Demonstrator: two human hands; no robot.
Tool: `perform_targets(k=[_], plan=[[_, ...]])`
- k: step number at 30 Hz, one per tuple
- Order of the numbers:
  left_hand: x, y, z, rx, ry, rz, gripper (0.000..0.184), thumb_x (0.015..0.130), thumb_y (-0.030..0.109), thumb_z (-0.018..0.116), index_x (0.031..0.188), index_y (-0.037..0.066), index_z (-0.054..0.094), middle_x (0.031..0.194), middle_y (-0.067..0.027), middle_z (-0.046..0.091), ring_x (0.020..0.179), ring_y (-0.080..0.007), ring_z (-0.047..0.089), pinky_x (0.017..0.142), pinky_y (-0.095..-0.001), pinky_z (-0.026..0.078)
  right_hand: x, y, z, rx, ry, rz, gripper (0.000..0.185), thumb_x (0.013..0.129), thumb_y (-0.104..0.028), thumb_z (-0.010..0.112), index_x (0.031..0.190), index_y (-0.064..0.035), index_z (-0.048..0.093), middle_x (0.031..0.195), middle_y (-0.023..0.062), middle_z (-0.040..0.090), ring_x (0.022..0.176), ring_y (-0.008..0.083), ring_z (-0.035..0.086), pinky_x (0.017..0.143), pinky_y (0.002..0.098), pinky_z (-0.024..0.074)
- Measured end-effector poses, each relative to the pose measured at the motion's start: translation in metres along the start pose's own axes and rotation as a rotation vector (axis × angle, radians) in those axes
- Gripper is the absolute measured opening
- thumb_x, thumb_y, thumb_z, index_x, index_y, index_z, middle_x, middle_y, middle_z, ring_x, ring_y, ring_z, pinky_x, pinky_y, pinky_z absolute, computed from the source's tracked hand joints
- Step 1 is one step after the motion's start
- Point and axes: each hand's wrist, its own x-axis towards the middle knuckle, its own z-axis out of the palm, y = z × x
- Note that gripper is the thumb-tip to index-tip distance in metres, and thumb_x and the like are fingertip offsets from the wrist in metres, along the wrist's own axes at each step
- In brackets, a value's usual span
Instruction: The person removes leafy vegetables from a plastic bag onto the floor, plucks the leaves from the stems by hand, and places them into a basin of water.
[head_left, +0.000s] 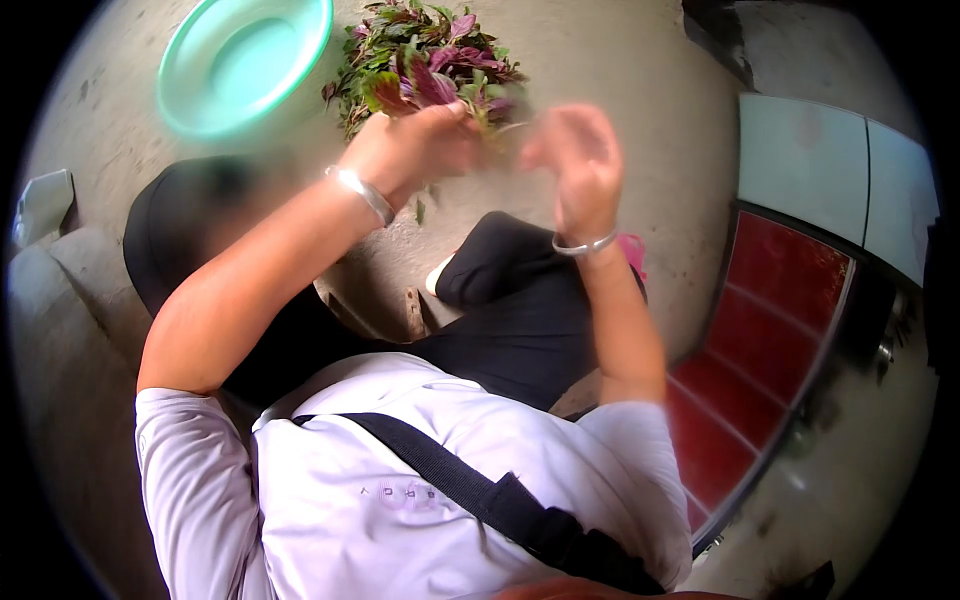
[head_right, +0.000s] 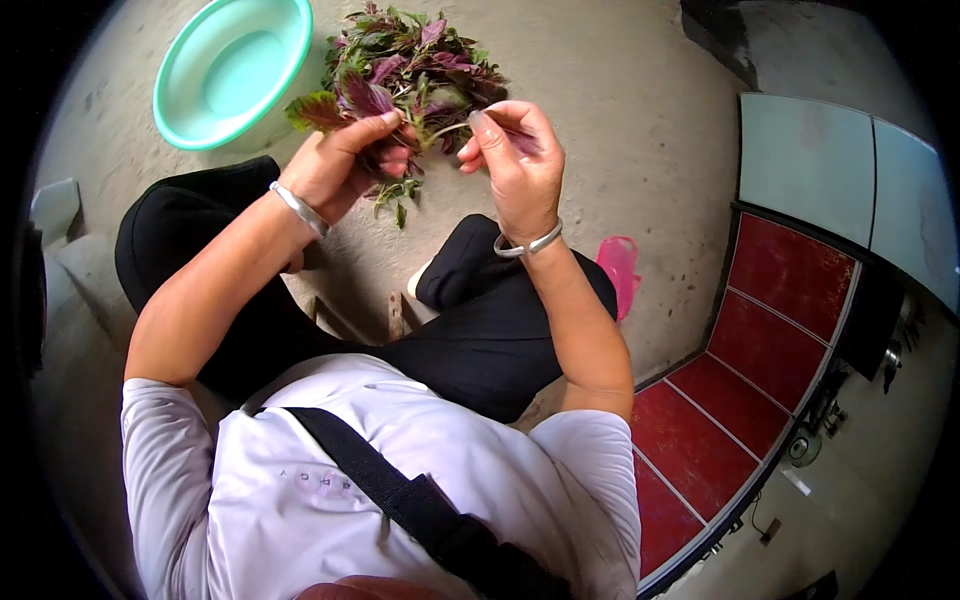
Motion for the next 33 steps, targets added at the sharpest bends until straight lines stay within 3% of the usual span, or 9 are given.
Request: perform_targets(k=[2,6,8,10,12,20,28,30,33], plan=[[0.010,0.004,-0.015,0.042,0.121,0.036,0.016,0.079,0.015,0.060,0.084,0.000,0.056,0.069,-0.0098,0.060,0.057,-0.0159,0.058,0.059,-0.0270,0.050,0.004,0.003,-0.001,0.080,0.033,0.009,0.012,0.081,-0.009,0.057,0.088,-0.0011,0.050,0.074,0.0056,0.055,0.058,0.0100,0.055,0.050,0.0211,0.0465],[0.038,0.042,-0.081,-0.107,0.003,0.347,0.014,0.081,0.013,0.057,0.086,0.001,0.054,0.068,-0.0087,0.060,0.064,-0.0161,0.060,0.062,-0.0291,0.050,0.009,0.003,-0.008,0.046,0.066,0.024,0.013,0.083,-0.010,0.055,0.090,-0.0002,0.050,0.080,0.0061,0.054,0.060,0.0098,0.056,0.050,0.0210,0.0471],[0.037,0.077,-0.099,-0.090,0.427,0.348,0.017,0.080,0.011,0.057,0.091,-0.002,0.051,0.078,-0.0150,0.060,0.076,-0.0220,0.060,0.071,-0.0339,0.052,0.011,0.004,-0.009,0.010,0.060,0.042,0.015,0.083,-0.010,0.054,0.093,0.0006,0.050,0.081,0.0064,0.055,0.060,0.0102,0.056,0.049,0.0206,0.0469],[0.046,0.102,-0.129,-0.352,0.459,0.472,0.023,0.079,0.006,0.058,0.096,-0.006,0.047,0.089,-0.0241,0.056,0.087,-0.0306,0.057,0.077,-0.0417,0.052,0.015,0.005,-0.008,-0.046,0.037,0.076,0.017,0.083,-0.009,0.054,0.095,0.0010,0.050,0.082,0.0066,0.055,0.060,0.0103,0.056,0.049,0.0205,0.0467],[0.035,0.117,-0.124,-0.284,0.638,0.489,0.027,0.079,0.004,0.058,0.097,-0.010,0.043,0.094,-0.0294,0.052,0.092,-0.0373,0.053,0.080,-0.0460,0.051,0.023,0.015,-0.007,-0.174,0.024,0.138,0.017,0.082,-0.009,0.054,0.096,0.0010,0.051,0.080,0.0060,0.055,0.061,0.0106,0.057,0.048,0.0208,0.0466],[0.110,0.146,-0.244,-0.180,0.725,0.559,0.029,0.081,0.005,0.055,0.102,-0.010,0.040,0.104,-0.0239,0.046,0.089,-0.0333,0.054,0.070,-0.0411,0.055,0.079,0.072,-0.017,-0.444,-0.145,0.301,0.015,0.081,-0.012,0.054,0.093,-0.0027,0.056,0.077,0.0038,0.058,0.060,0.0105,0.058,0.046,0.0214,0.0463],[0.096,0.135,-0.181,-0.228,0.542,0.499,0.036,0.081,0.012,0.052,0.109,-0.005,0.038,0.109,-0.0205,0.044,0.089,-0.0302,0.054,0.073,-0.0384,0.053,0.155,0.157,0.017,-0.598,-0.053,0.310,0.015,0.075,-0.019,0.060,0.079,-0.0048,0.059,0.068,0.0034,0.060,0.052,0.0100,0.058,0.043,0.0234,0.0456],[0.089,0.125,-0.159,-0.239,0.477,0.473,0.038,0.081,0.014,0.051,0.111,-0.004,0.037,0.110,-0.0197,0.043,0.090,-0.0294,0.054,0.074,-0.0378,0.052,0.186,0.221,0.012,-0.819,0.006,0.177,0.033,0.068,-0.038,0.064,0.073,-0.0054,0.060,0.072,0.0114,0.061,0.069,0.0241,0.060,0.065,0.0352,0.0466],[0.070,0.117,-0.115,-0.262,0.444,0.445,0.040,0.081,0.015,0.050,0.112,-0.004,0.036,0.113,-0.0205,0.040,0.093,-0.0305,0.052,0.077,-0.0387,0.051,0.188,0.206,0.035,-1.144,-0.014,0.230,0.042,0.065,-0.045,0.063,0.074,-0.0038,0.061,0.085,0.0155,0.061,0.082,0.0306,0.058,0.074,0.0384,0.0451]])
